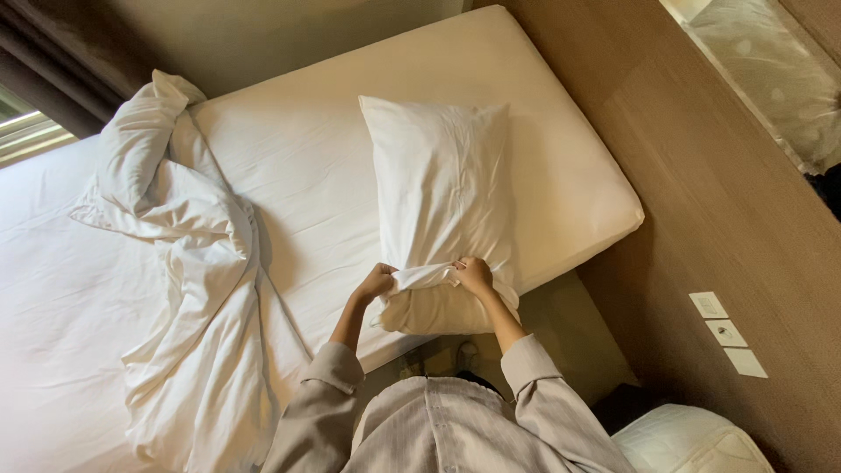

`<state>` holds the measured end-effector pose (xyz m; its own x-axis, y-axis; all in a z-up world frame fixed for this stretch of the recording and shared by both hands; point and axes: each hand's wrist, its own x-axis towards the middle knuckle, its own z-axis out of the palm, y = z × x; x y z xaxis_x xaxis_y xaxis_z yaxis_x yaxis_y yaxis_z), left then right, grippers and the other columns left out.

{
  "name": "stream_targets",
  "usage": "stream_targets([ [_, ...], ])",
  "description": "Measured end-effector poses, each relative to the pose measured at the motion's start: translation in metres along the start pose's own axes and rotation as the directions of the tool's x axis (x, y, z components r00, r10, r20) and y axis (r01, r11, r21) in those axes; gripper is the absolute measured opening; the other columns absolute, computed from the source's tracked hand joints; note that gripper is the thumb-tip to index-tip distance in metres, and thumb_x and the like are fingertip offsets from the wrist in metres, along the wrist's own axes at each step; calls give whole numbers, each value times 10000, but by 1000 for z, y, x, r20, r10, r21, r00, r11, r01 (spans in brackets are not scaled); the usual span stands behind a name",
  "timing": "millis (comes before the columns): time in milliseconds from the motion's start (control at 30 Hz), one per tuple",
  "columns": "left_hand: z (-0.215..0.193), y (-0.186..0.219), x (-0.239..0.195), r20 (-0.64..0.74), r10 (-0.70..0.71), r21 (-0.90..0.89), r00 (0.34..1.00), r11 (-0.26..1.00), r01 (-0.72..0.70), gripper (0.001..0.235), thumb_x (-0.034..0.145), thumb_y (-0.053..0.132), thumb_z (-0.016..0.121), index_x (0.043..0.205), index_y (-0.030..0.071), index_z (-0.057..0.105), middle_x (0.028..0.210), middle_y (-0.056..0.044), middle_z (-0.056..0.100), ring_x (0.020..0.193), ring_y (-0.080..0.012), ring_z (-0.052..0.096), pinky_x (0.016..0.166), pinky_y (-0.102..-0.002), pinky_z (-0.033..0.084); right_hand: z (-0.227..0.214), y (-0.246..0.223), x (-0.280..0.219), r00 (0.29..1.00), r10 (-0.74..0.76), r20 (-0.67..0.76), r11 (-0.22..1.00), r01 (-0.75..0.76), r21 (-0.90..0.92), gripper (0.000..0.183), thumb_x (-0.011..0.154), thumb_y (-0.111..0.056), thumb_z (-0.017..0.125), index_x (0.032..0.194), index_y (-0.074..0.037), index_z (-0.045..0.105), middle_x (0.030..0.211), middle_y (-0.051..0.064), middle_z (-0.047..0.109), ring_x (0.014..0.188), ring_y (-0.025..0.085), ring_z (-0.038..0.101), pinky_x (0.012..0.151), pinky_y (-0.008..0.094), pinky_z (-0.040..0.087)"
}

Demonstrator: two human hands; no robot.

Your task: The person tidies a bedroom by folding a pillowcase over a pillow and then placing the pillow on a shelf below a television.

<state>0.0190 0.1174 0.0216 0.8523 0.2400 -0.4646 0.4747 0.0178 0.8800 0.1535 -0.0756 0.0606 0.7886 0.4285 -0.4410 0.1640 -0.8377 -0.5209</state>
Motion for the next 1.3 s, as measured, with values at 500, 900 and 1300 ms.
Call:
stream_targets([
  [500,-18,-39,-22,-459,51,416,887,894,164,150,826,147,625,960,130,690,888,-43,654,830,-194,503,704,-353,384,39,-34,-19,930,-296,-220,954,278,-107,105,917,-102,560,976,-62,636,935,198,697,946,426,702,830,535,557],
  [900,14,1,22,158,-218,-707,963,656,264,528,486,70,480,950,-17,716,675,-138,651,481,-285,559,597,-312,522,16,-68,30,997,34,69,998,-38,54,332,821,-266,568,1039,-172,800,1014,100,782,1007,340,748,833,471,599],
  [1300,31,3,-31,-41,93,320,995,944,-75,279,827,226,756,1080,138,678,915,-88,762,844,-326,769,743,-416,609,17,-15,48,897,80,435,474,-418,775,228,870,-108,572,859,81,701,736,214,704,564,246,706,495,359,572],
])
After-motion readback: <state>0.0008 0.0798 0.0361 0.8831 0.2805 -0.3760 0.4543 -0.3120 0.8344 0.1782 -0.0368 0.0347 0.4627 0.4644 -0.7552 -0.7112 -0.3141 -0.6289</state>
